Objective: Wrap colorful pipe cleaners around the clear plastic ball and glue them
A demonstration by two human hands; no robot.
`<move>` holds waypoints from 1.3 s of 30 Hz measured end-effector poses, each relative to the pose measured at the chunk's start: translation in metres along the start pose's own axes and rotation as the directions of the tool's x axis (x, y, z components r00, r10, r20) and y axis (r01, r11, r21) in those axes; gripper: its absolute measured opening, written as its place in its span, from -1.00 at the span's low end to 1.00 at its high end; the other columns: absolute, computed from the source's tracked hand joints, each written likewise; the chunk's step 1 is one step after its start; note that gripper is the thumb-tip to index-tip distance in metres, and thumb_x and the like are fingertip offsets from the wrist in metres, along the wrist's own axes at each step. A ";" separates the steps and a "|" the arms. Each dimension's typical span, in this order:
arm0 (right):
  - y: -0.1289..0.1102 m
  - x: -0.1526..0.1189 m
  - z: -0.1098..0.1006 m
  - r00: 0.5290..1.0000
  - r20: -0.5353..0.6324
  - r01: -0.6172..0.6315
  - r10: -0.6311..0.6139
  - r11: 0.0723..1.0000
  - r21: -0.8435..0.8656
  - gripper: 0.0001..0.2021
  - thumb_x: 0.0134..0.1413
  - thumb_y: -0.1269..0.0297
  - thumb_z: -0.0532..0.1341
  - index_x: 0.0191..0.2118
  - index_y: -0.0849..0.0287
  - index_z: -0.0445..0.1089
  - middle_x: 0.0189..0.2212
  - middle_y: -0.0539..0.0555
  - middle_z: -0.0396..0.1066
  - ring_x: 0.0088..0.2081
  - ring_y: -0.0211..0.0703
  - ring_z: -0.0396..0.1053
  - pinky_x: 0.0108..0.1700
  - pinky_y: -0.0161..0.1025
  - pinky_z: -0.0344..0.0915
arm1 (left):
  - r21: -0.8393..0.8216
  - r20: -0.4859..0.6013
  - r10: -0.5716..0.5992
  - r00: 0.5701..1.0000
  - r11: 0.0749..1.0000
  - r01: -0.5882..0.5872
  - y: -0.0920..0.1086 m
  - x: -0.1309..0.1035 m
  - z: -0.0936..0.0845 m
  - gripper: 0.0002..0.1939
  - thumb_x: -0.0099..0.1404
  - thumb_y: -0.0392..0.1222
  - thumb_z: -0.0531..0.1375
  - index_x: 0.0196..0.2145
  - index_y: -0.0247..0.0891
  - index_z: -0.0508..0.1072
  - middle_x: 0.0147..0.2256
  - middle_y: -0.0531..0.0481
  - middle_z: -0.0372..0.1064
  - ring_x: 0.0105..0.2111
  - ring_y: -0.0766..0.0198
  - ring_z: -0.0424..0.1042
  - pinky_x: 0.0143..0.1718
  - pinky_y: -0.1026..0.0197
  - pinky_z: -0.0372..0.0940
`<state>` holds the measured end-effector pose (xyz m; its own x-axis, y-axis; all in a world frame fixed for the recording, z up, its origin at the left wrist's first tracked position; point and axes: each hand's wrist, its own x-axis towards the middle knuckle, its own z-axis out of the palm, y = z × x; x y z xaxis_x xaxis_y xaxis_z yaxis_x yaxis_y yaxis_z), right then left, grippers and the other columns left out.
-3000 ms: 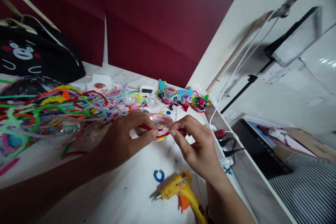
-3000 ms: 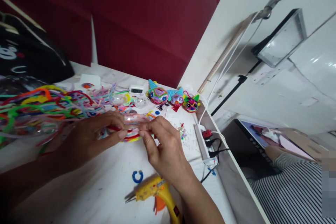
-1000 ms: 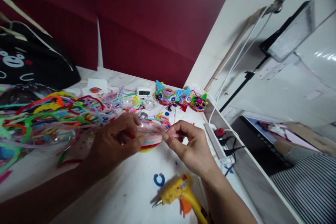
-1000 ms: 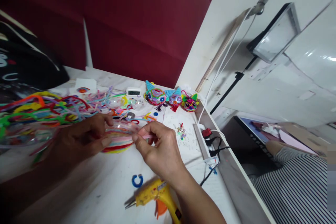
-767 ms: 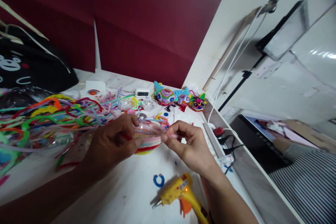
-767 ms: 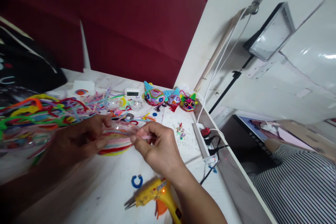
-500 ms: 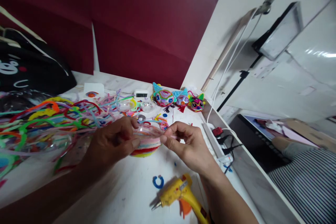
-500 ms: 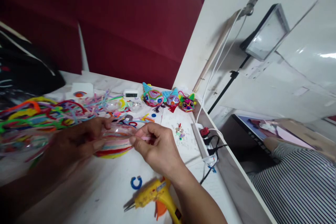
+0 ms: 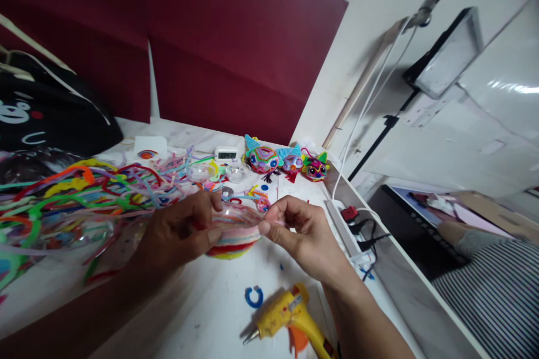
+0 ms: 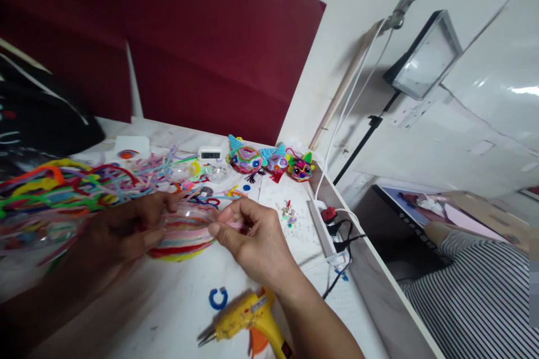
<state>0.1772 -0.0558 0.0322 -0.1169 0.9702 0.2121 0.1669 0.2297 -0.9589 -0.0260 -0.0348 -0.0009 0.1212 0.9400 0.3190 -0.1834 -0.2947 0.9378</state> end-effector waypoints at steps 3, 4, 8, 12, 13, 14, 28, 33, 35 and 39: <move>0.001 0.001 -0.001 1.000 0.024 -0.016 0.014 0.997 0.073 -0.71 -0.09 0.13 0.42 -0.36 0.25 0.44 -0.51 -0.04 0.33 -0.47 -0.34 0.20 -0.43 -0.38 0.13 | -0.049 0.021 -0.021 1.000 0.999 0.022 -0.002 0.002 -0.004 -0.77 0.05 -0.34 0.25 -0.62 -0.23 0.25 -0.32 0.05 0.30 -0.09 0.19 0.25 -0.15 0.29 0.18; 0.002 0.002 -0.001 0.999 0.034 -0.025 0.022 0.994 0.103 -0.70 -0.10 0.13 0.43 -0.35 0.26 0.45 -0.51 -0.04 0.33 -0.46 -0.35 0.22 -0.42 -0.38 0.14 | -0.057 0.035 -0.028 0.999 0.998 0.030 -0.003 0.003 -0.006 -0.76 0.06 -0.35 0.25 -0.62 -0.24 0.24 -0.32 0.05 0.30 -0.08 0.19 0.25 -0.15 0.29 0.19; 0.002 0.005 -0.001 0.995 0.062 -0.084 0.073 0.977 0.198 -0.67 -0.19 0.12 0.47 -0.38 0.26 0.48 -0.56 -0.07 0.33 -0.52 -0.40 0.18 -0.44 -0.40 0.10 | -0.082 0.078 -0.037 0.996 0.996 0.043 -0.004 0.004 -0.011 -0.74 0.05 -0.34 0.27 -0.63 -0.24 0.24 -0.34 0.06 0.28 -0.07 0.18 0.25 -0.18 0.31 0.21; 0.000 0.006 -0.003 0.989 0.095 -0.132 0.112 0.960 0.248 -0.67 -0.25 0.12 0.50 -0.43 0.25 0.49 -0.57 -0.07 0.36 -0.54 -0.42 0.19 -0.48 -0.41 0.07 | -0.124 0.055 -0.061 0.997 0.990 0.068 -0.003 0.005 -0.011 -0.76 0.01 -0.32 0.29 -0.65 -0.23 0.28 -0.37 0.06 0.29 -0.05 0.14 0.27 -0.13 0.28 0.21; 0.000 0.007 -0.003 0.988 0.100 -0.136 0.114 0.960 0.245 -0.68 -0.25 0.12 0.50 -0.44 0.24 0.49 -0.59 -0.08 0.35 -0.55 -0.42 0.16 -0.50 -0.42 0.04 | -0.138 0.048 -0.068 0.996 0.988 0.074 -0.003 0.005 -0.010 -0.77 -0.01 -0.31 0.30 -0.65 -0.23 0.29 -0.37 0.05 0.30 -0.04 0.12 0.27 -0.13 0.27 0.22; 0.001 0.007 -0.004 0.988 0.106 -0.138 0.116 0.961 0.239 -0.69 -0.24 0.13 0.49 -0.43 0.24 0.49 -0.61 -0.09 0.32 -0.57 -0.43 0.13 -0.52 -0.42 0.01 | -0.153 0.041 -0.075 0.996 0.985 0.081 -0.003 0.006 -0.010 -0.77 -0.04 -0.31 0.31 -0.66 -0.23 0.30 -0.37 0.04 0.31 -0.03 0.10 0.27 -0.14 0.27 0.23; 0.004 0.008 -0.011 0.979 0.174 -0.134 0.101 0.973 0.188 -0.73 -0.17 0.17 0.48 -0.40 0.21 0.48 -0.60 -0.12 0.24 -0.56 -0.41 0.07 -0.52 -0.37 -0.05 | -0.233 0.044 -0.120 0.992 0.964 0.126 -0.006 0.010 -0.010 -0.79 -0.09 -0.29 0.34 -0.67 -0.23 0.34 -0.34 0.01 0.34 0.06 0.01 0.29 -0.19 0.30 0.29; 0.010 0.009 -0.014 0.967 0.234 -0.137 0.097 0.978 0.160 -0.76 -0.10 0.19 0.45 -0.29 0.16 0.53 -0.60 -0.13 0.20 -0.58 -0.40 0.00 -0.55 -0.35 -0.12 | -0.239 0.078 -0.117 0.990 0.962 0.133 0.000 0.009 -0.009 -0.81 -0.06 -0.33 0.32 -0.66 -0.26 0.35 -0.32 0.00 0.34 0.02 0.03 0.29 -0.13 0.23 0.30; 0.013 0.010 -0.014 0.955 0.274 -0.159 0.112 0.975 0.157 -0.75 -0.07 0.17 0.43 -0.24 0.15 0.54 -0.61 -0.13 0.24 -0.61 -0.40 0.03 -0.57 -0.36 -0.08 | -0.248 0.077 -0.112 0.991 0.960 0.128 0.001 0.009 -0.008 -0.80 -0.07 -0.33 0.32 -0.67 -0.26 0.34 -0.33 0.01 0.33 0.01 0.04 0.29 -0.14 0.23 0.30; 0.020 0.012 -0.013 0.935 0.333 -0.206 0.126 0.954 0.216 -0.73 -0.08 0.10 0.42 -0.32 0.19 0.54 -0.63 -0.08 0.36 -0.61 -0.36 0.20 -0.54 -0.36 0.08 | -0.251 0.049 -0.102 0.994 0.962 0.111 -0.001 0.009 -0.007 -0.81 -0.10 -0.35 0.30 -0.66 -0.25 0.33 -0.36 0.01 0.31 -0.02 0.08 0.30 -0.15 0.26 0.29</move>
<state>0.1915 -0.0386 0.0181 -0.4140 0.9101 0.0145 -0.0285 0.0030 -0.9996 -0.0318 -0.0250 0.0000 0.1873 0.9554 0.2283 -0.4080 -0.1357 0.9029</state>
